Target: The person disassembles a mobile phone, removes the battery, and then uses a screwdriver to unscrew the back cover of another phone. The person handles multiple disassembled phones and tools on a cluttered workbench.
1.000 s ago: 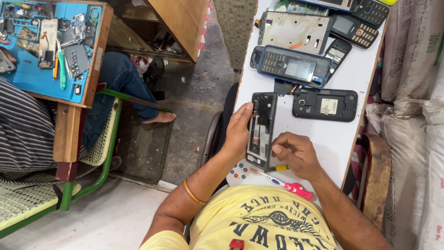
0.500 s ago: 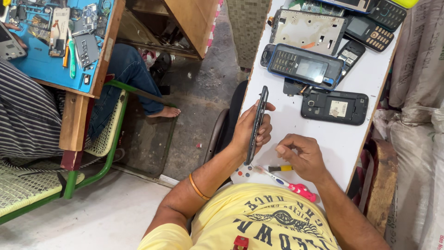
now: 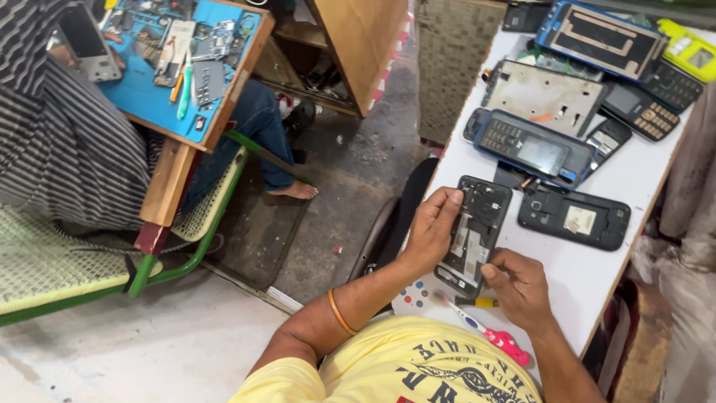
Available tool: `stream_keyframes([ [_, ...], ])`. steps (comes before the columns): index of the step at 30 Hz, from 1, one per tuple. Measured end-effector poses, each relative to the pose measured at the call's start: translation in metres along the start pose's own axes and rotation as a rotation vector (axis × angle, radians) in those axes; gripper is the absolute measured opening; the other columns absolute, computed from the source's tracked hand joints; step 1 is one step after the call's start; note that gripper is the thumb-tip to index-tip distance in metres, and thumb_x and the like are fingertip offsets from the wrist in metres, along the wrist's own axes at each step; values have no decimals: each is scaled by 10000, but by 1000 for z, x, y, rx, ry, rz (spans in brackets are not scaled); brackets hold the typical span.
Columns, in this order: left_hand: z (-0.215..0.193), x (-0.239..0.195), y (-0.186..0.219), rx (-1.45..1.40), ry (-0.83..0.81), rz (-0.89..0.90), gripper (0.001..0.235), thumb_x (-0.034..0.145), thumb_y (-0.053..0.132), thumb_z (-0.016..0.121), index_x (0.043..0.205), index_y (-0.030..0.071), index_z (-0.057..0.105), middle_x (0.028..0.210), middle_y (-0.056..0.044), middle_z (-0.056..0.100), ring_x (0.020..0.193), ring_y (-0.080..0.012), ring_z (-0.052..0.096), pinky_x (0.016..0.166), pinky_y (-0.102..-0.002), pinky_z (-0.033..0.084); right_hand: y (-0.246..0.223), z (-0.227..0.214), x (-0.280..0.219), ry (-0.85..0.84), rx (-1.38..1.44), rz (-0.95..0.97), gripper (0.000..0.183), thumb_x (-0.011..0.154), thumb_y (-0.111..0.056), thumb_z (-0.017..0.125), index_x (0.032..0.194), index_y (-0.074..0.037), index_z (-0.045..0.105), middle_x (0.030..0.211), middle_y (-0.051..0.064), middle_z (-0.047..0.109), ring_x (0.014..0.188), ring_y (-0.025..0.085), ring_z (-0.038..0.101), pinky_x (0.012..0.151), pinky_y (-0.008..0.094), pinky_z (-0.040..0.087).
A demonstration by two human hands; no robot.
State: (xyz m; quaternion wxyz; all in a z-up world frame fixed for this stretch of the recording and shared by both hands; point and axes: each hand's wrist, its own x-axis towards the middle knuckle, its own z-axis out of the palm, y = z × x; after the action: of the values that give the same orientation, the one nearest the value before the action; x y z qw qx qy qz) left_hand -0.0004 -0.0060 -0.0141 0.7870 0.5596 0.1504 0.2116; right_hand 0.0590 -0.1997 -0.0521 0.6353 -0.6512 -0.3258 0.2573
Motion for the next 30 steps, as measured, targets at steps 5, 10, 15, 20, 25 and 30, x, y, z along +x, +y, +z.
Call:
stream_keyframes([
  [5, 0, -3, 4, -44, -78, -66, 284, 1131, 330, 547, 1164, 54, 605, 904, 25, 675, 783, -12, 582, 674, -180, 483, 9, -1, -4, 27, 5, 30, 327, 1015, -269, 635, 872, 17, 700, 705, 21, 695, 634, 61, 622, 579, 218, 511],
  [10, 3, -15, 14, -17, -169, -192, 398, 1065, 332, 600, 1348, 69, 503, 900, 7, 679, 727, -6, 602, 565, -181, 485, 12, -2, -5, 73, 75, 14, 354, 1050, -276, 586, 1045, 52, 722, 792, -6, 690, 707, 34, 573, 615, 204, 476],
  [15, 3, -18, 18, -33, -199, -172, 393, 1074, 315, 605, 1362, 68, 502, 910, -11, 689, 707, -8, 608, 540, -175, 484, 16, -5, -7, 97, 31, 2, 377, 1095, -277, 561, 1058, 52, 743, 768, -21, 643, 716, 21, 502, 622, 199, 409],
  [20, 3, -17, 10, -119, -185, -240, 339, 1079, 292, 569, 1325, 67, 510, 958, -18, 697, 763, -28, 643, 551, -188, 503, 19, -10, -7, 76, 79, -7, 376, 1084, -286, 572, 998, 42, 735, 794, -10, 691, 721, 24, 545, 622, 200, 444],
  [25, 3, -10, 4, -341, -86, -192, 246, 1130, 227, 535, 1288, 40, 562, 1075, -30, 700, 922, -67, 661, 807, -231, 554, 16, -5, -7, -37, 211, 88, 325, 1013, -277, 620, 1070, 34, 697, 803, 7, 717, 700, 49, 629, 600, 220, 529],
  [30, -2, 1, 16, -435, 84, -214, 318, 1107, 234, 511, 1349, 32, 550, 1146, -35, 691, 987, -88, 677, 865, -257, 572, -1, 0, 1, -70, 311, 214, 336, 963, -170, 706, 1194, 61, 628, 902, 54, 700, 726, 75, 621, 614, 253, 558],
])
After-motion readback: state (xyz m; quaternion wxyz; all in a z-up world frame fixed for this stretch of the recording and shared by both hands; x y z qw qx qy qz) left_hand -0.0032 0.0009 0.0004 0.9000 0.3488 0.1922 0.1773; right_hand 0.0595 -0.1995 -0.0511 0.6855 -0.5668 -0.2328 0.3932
